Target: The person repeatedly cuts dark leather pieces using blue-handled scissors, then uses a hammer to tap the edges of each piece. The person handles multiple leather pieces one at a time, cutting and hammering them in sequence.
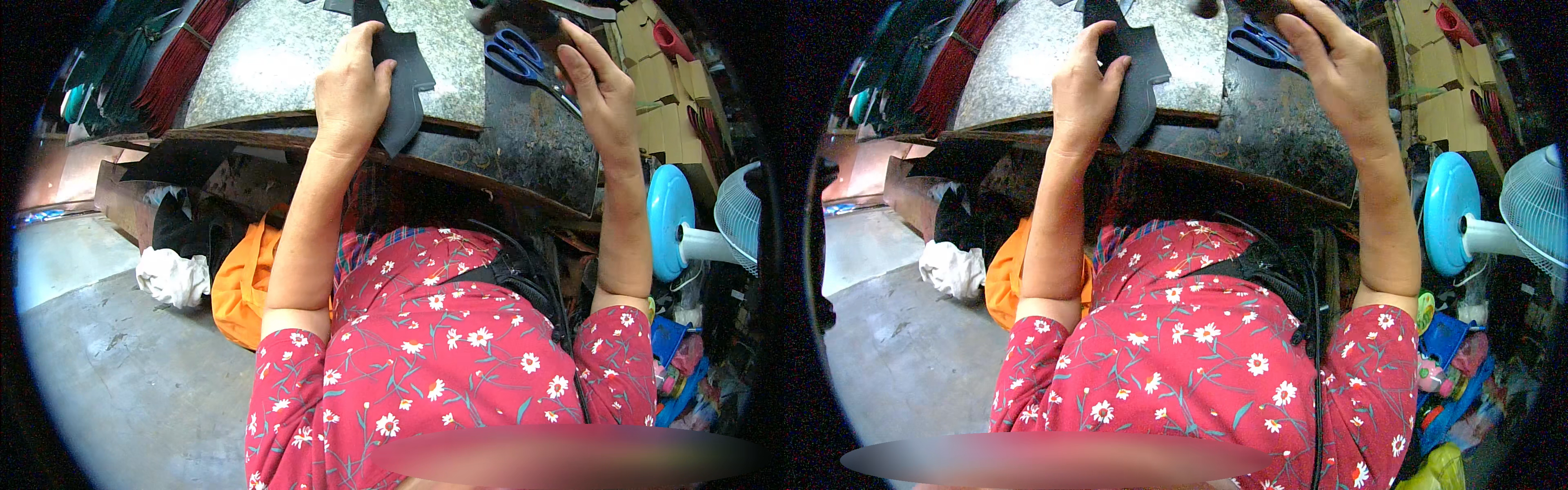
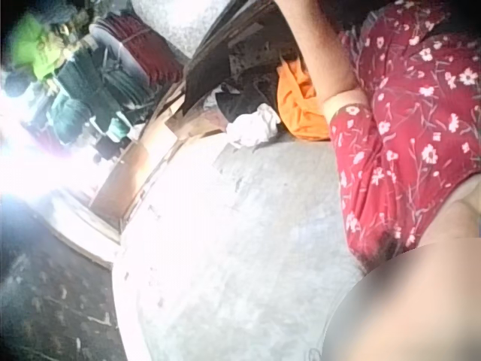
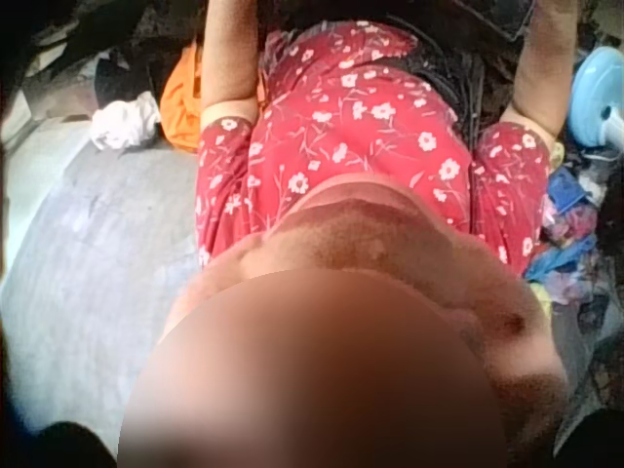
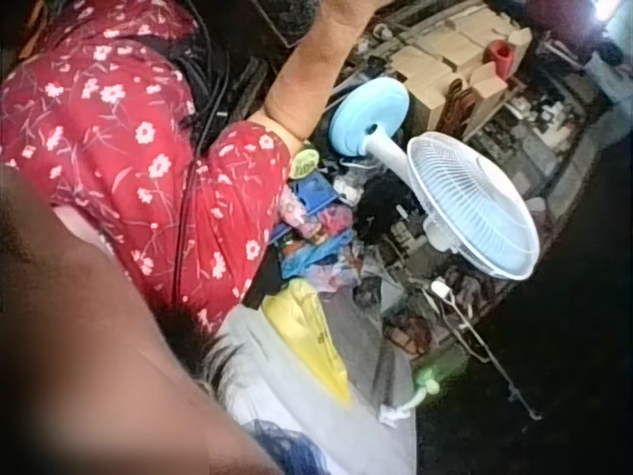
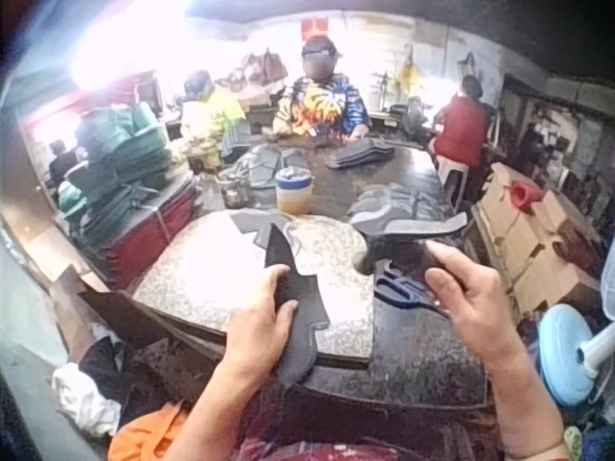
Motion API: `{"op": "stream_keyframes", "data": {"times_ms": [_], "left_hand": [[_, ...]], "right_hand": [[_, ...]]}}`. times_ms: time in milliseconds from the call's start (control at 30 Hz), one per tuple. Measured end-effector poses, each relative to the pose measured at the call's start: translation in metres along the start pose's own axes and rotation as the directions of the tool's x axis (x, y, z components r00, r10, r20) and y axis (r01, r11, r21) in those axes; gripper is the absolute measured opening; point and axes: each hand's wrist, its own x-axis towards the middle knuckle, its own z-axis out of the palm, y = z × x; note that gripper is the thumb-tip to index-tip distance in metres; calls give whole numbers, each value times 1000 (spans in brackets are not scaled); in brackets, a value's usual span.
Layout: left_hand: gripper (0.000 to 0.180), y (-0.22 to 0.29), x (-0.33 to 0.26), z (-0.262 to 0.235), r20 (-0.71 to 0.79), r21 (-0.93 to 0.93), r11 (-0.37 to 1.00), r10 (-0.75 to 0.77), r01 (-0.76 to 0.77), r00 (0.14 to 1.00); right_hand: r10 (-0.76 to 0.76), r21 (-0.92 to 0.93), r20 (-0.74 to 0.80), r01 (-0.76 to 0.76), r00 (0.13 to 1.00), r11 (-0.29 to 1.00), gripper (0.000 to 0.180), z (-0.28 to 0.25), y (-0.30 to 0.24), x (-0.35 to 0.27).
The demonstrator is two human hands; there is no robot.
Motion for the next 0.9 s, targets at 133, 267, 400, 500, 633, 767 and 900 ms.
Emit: {"op": "stream_keyframes", "data": {"times_ms": [133, 267, 400, 500, 633, 767, 900], "left_hand": [[46, -7, 5, 9, -107, 39, 998, 44, -40, 993], [47, -13, 7, 5, -54, -112, 991, -73, 67, 996], [52, -10, 6, -8, -11, -662, 716, -307, 223, 952], [46, -1, 5, -25, 124, -697, 659, -279, 284, 952], [26, 17, 4, -60, 219, -481, 866, -30, 135, 975], [13, 42, 1, -83, 356, 9, 960, 259, -280, 898], [18, 57, 0, -79, 401, -19, 950, 292, -310, 868]], "right_hand": [[-149, -148, 85, 161, 985, 976, 35, 34, -4, -5], [-195, -355, 65, 205, 979, 912, 35, 47, 6, 8], [-222, -525, 147, 266, 964, 808, 35, 48, 19, 24], [-274, -585, 189, 332, 943, 740, 35, 62, 34, 38], [-370, -468, 212, 426, 905, 774, 31, 74, 39, 61], [-253, 465, 338, 73, 906, 882, 41, 56, -2, 55], [-370, 382, 669, 128, 645, 915, 40, 41, -39, 20]]}}
